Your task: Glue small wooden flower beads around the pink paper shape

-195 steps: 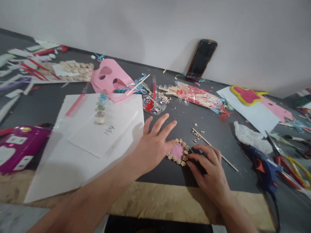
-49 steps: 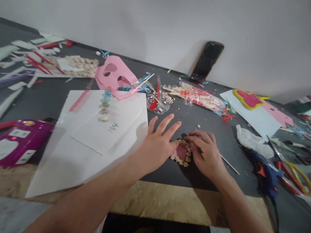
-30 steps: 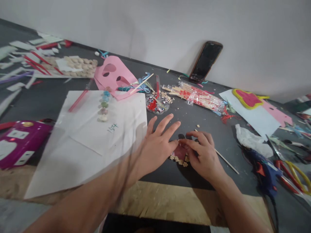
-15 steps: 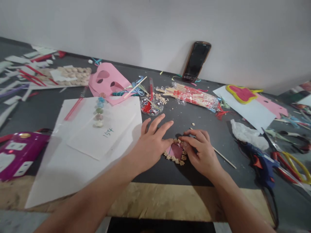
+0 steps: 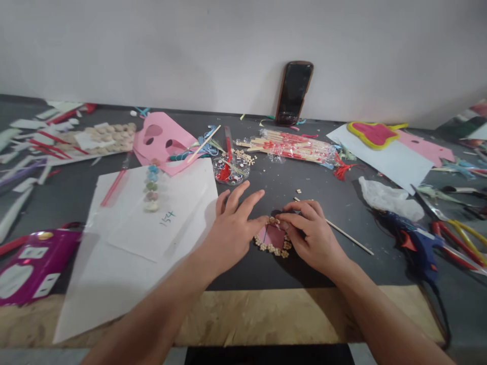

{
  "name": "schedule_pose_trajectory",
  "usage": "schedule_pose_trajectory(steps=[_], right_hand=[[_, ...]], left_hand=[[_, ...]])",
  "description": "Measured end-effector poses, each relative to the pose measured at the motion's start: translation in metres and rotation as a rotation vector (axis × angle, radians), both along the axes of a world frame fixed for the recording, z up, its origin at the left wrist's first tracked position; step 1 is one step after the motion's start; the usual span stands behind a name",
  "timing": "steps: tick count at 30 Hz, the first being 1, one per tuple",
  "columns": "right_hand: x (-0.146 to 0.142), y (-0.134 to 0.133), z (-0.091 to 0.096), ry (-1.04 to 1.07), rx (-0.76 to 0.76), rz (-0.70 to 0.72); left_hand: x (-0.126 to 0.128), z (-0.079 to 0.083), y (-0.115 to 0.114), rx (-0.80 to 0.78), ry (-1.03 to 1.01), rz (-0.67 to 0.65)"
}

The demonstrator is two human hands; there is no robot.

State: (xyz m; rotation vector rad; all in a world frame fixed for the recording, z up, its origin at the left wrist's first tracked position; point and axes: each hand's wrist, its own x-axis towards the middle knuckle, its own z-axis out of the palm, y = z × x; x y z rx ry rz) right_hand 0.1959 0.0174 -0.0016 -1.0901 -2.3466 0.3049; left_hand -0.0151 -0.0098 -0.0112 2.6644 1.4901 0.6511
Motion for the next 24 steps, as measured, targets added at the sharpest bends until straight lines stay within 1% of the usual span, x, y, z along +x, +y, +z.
schedule_pose_trajectory(steps=[5, 8, 13, 18, 21, 24], right_hand=[[0.002, 0.001, 0.001, 0.027, 0.006, -0.007], [0.006, 0.003, 0.002, 0.071, 0.038, -0.054], [0.015, 0.004, 0.006, 0.126, 0.031, -0.217], [0.018, 0.0, 0.014, 0.125, -0.019, -0.381], [0.018, -0.002, 0.02, 0.142, -0.062, -0.456], [0.02, -0.005, 0.028, 0.115, -0.023, -0.55]], left_hand=[[-0.003, 0.004, 0.001, 0.024, -0.03, 0.039], [-0.004, 0.007, 0.002, 0.022, -0.052, 0.09], [-0.005, 0.012, 0.001, -0.053, -0.067, 0.128], [-0.008, 0.011, 0.0, -0.132, -0.058, 0.148], [-0.01, 0.011, 0.0, -0.166, -0.06, 0.145], [-0.011, 0.013, 0.001, -0.196, -0.076, 0.108]])
